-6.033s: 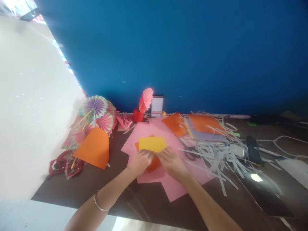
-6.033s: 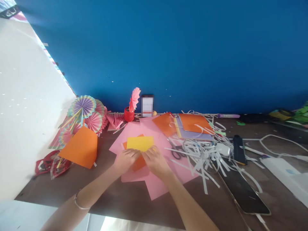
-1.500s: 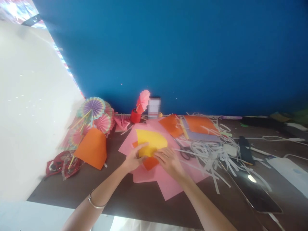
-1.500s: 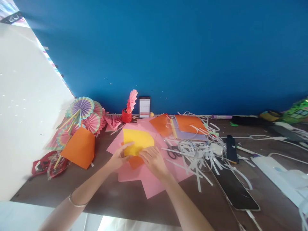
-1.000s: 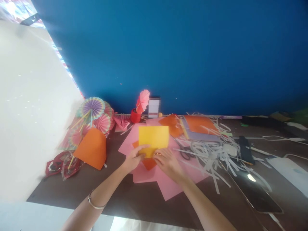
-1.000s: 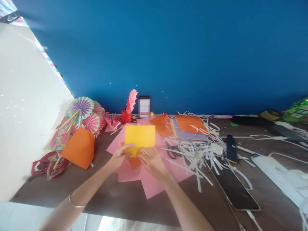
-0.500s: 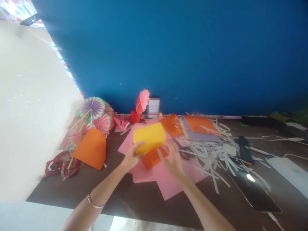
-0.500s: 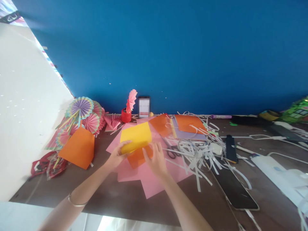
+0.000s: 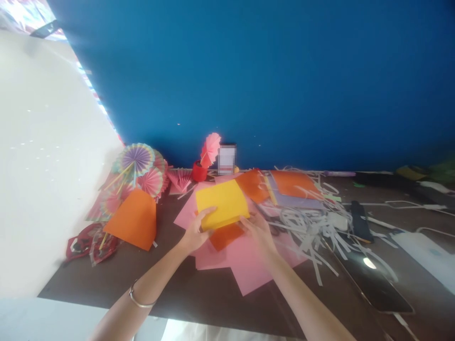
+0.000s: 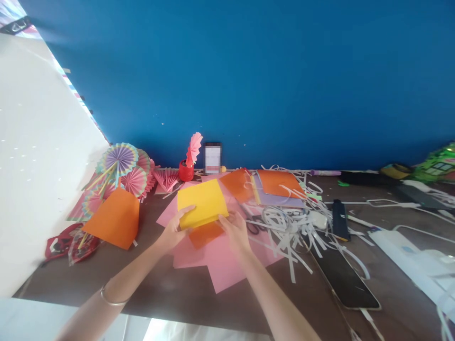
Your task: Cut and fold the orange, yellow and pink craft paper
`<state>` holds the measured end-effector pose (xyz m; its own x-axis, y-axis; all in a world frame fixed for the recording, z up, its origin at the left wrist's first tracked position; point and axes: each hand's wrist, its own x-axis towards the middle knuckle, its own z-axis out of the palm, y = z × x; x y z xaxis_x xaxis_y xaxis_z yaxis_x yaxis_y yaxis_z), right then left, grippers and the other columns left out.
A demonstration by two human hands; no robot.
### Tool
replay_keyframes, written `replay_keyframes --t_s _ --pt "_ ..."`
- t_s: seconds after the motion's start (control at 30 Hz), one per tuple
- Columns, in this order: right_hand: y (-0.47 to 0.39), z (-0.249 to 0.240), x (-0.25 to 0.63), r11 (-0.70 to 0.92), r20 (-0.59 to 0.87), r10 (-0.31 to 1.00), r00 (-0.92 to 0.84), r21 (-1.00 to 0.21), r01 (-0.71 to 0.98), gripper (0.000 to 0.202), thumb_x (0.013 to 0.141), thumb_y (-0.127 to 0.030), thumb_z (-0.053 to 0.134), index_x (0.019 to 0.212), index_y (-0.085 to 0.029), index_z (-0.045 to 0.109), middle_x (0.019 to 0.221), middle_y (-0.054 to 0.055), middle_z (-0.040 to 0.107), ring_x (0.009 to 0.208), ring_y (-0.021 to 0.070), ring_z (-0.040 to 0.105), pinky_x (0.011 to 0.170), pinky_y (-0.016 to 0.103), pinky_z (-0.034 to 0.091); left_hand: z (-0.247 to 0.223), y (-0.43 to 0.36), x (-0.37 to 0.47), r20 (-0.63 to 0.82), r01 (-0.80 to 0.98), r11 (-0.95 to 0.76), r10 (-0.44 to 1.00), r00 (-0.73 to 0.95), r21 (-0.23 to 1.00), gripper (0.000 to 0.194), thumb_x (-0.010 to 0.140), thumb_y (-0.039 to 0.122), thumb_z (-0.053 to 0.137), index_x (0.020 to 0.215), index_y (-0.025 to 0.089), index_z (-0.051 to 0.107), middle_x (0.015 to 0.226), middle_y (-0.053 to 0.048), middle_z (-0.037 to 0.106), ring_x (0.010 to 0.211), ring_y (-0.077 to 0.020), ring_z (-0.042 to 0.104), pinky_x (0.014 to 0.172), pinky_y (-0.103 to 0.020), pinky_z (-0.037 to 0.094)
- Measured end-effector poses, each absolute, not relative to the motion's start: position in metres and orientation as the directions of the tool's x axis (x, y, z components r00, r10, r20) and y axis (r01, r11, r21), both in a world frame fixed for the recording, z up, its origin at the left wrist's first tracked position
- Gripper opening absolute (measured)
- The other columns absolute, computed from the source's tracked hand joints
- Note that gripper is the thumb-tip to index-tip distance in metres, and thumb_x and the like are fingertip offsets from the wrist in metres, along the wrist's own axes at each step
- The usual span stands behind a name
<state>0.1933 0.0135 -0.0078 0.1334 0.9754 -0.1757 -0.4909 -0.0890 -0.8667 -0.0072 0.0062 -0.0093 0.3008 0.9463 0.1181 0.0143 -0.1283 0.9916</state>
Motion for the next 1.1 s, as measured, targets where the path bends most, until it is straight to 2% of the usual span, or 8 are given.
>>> replay_keyframes --t_s 0.4,0.5,0.6,0.67,0.77,0.83,0.93,1.1 --pt "0.014 -0.008 0.198 -0.138 -0.219 0.972 0.089 -0.832 -0.538 0.021 0.06 -0.034 0.078 0.068 -0.021 0.064 0.07 -0.002 0.066 0.061 0.0113 0.062 0.065 0.025 0.054 -0.005 0.004 -0.004 0.038 -0.195 0.019 0.958 0.283 0.981 0.082 0.065 0.016 0.069 0.137 0.029 0.032 0.147 -0.007 0.029 0.132 -0.0278 0.032 0.103 -0.037 0.038" --pt "0.015 -0.01 0.2 -0.119 -0.205 0.973 0.104 -0.837 -0.534 0.018 0.065 -0.035 0.075 0.072 -0.022 0.066 0.077 -0.001 0.067 0.068 0.0125 0.063 0.064 0.023 0.053 -0.002 0.007 -0.005 0.008 -0.343 0.082 0.967 0.253 0.936 0.088 0.071 0.025 0.066 0.142 0.034 0.014 0.145 -0.008 0.033 0.121 -0.0263 0.047 0.097 -0.039 0.044" --pt "0.016 -0.009 0.203 -0.081 -0.165 0.98 0.111 -0.842 -0.533 0.018 0.069 -0.036 0.071 0.079 -0.023 0.067 0.09 0.001 0.069 0.082 0.0167 0.064 0.068 0.025 0.053 -0.005 0.016 -0.011 -0.047 -0.422 0.121 0.982 0.18 0.898 0.091 0.076 0.034 0.062 0.141 0.036 -0.001 0.13 -0.008 0.051 0.105 -0.0221 0.06 0.089 -0.04 0.048" --pt "0.016 -0.007 0.204 -0.056 -0.132 0.985 0.114 -0.858 -0.511 0.02 0.069 -0.038 0.07 0.082 -0.022 0.067 0.095 0.002 0.069 0.09 0.02 0.064 0.074 0.029 0.053 -0.008 0.023 -0.016 -0.103 -0.426 0.155 0.984 0.142 0.891 0.091 0.074 0.037 0.065 0.141 0.034 0.005 0.118 -0.007 0.059 0.094 -0.0204 0.064 0.085 -0.039 0.05" --pt "0.015 -0.003 0.205 -0.04 -0.097 0.989 0.115 -0.907 -0.42 0.024 0.07 -0.042 0.068 0.083 -0.022 0.066 0.097 0.004 0.069 0.094 0.0248 0.063 0.077 0.035 0.052 -0.009 0.03 -0.022 -0.171 -0.411 0.22 0.973 0.153 0.885 0.067 0.074 0.043 0.062 0.133 0.024 0.037 0.11 -0.009 0.064 0.085 -0.0207 0.066 0.076 -0.035 0.053" --pt "0.015 -0.001 0.205 -0.056 -0.106 0.987 0.12 -0.93 -0.362 0.025 0.069 -0.044 0.067 0.081 -0.022 0.066 0.092 0.005 0.07 0.089 0.026 0.064 0.074 0.036 0.052 -0.008 0.031 -0.025 -0.181 -0.401 0.239 0.967 0.179 0.884 0.051 0.076 0.047 0.058 0.119 0.02 0.053 0.106 -0.009 0.066 0.087 -0.0223 0.066 0.073 -0.033 0.053" --pt "0.014 0.001 0.206 -0.095 -0.134 0.985 0.112 -0.949 -0.301 0.026 0.068 -0.046 0.067 0.074 -0.021 0.066 0.079 0.004 0.071 0.079 0.0251 0.064 0.069 0.035 0.051 -0.005 0.03 -0.028 -0.192 -0.356 0.257 0.959 0.209 0.898 0.044 0.076 0.049 0.057 0.106 0.016 0.061 0.1 -0.009 0.068 0.089 -0.024 0.065 0.073 -0.033 0.051" --pt "0.016 0.005 0.214 -0.094 -0.099 0.995 0.021 -0.983 -0.157 0.029 0.063 -0.048 0.07 0.065 -0.019 0.064 0.07 0.003 0.068 0.069 0.021 0.061 0.066 0.031 0.047 -0.007 0.026 -0.029 -0.077 0.084 0.061 0.976 0.204 0.995 0.033 0.067 0.046 0.067 0.075 0.014 0.063 0.079 -0.006 0.068 0.074 -0.0209 0.063 0.066 -0.028 0.046"
